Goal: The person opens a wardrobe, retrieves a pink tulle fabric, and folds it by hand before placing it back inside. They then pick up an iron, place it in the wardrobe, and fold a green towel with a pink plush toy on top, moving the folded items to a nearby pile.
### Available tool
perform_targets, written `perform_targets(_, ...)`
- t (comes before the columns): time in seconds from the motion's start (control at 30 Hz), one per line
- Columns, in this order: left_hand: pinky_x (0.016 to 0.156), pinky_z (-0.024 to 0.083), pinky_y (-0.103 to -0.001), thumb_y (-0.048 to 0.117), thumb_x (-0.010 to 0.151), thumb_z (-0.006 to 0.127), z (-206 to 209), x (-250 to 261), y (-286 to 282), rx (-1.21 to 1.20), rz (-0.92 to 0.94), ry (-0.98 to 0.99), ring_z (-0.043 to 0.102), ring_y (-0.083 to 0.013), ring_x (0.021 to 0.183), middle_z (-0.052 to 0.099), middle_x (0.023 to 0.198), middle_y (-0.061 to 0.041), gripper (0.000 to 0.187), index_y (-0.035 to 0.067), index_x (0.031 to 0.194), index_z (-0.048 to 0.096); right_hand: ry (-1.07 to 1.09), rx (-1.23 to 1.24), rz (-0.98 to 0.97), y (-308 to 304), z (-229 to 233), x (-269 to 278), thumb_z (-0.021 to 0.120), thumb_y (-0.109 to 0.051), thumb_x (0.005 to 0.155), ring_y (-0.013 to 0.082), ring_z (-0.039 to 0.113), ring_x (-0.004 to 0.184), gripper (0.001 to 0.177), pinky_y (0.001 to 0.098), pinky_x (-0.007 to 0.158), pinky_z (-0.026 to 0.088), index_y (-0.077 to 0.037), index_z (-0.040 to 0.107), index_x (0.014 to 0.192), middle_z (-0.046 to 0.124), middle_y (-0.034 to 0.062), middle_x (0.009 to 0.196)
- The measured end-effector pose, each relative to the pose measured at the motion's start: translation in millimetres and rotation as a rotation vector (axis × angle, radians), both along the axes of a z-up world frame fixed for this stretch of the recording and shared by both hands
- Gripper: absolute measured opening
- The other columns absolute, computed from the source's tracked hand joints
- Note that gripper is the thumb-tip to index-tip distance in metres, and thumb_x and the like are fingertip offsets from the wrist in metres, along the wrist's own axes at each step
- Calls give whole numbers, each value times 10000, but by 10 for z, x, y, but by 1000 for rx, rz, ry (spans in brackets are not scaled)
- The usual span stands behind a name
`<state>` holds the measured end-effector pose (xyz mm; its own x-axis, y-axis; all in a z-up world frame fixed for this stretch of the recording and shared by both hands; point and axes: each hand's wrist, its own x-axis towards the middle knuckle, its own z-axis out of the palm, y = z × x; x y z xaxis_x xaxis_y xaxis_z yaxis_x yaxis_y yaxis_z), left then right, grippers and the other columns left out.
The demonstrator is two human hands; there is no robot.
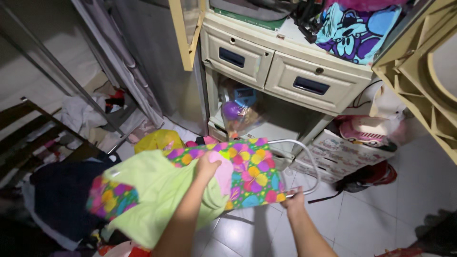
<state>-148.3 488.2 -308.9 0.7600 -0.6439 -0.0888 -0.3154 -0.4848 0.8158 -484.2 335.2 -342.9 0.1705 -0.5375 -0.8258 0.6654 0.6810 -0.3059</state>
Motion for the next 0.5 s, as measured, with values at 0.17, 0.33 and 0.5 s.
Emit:
perform_targets(0.17, 1029, 490, -448, 363, 875, 685, -470, -283, 26, 92, -114, 16, 628, -392, 1211, 663, 1304, -208, 510, 116, 1321, 648, 44, -14, -114, -163, 445, -271, 471, -625, 1022, 379, 642, 1082, 517, 666, 974, 487, -128, 433, 1160, 561, 181, 1173)
perform_targets(0.33, 1059, 409, -518, 302, 911, 699, -799, -808, 214, 40, -410, -176, 421, -498, 1370, 235, 1610, -265, 607, 70, 1440, 511, 71, 47, -150, -236, 357, -856, 409, -657, 1038, 424, 649, 1113, 558, 698, 970, 495, -106, 442, 1122, 571, 225, 1161)
perform_targets(0.5, 973, 512, -501, 247, 911, 559, -667, -1520, 246, 382, -357, -103, 635, -395, 1171, 286, 1648, -106, 546, 132, 1439, 480, 130, -6, -104, -111, -10, -1446, 458, -780, 979, 286, 649, 918, 627, 465, 892, 486, -180, 416, 802, 517, 47, 867)
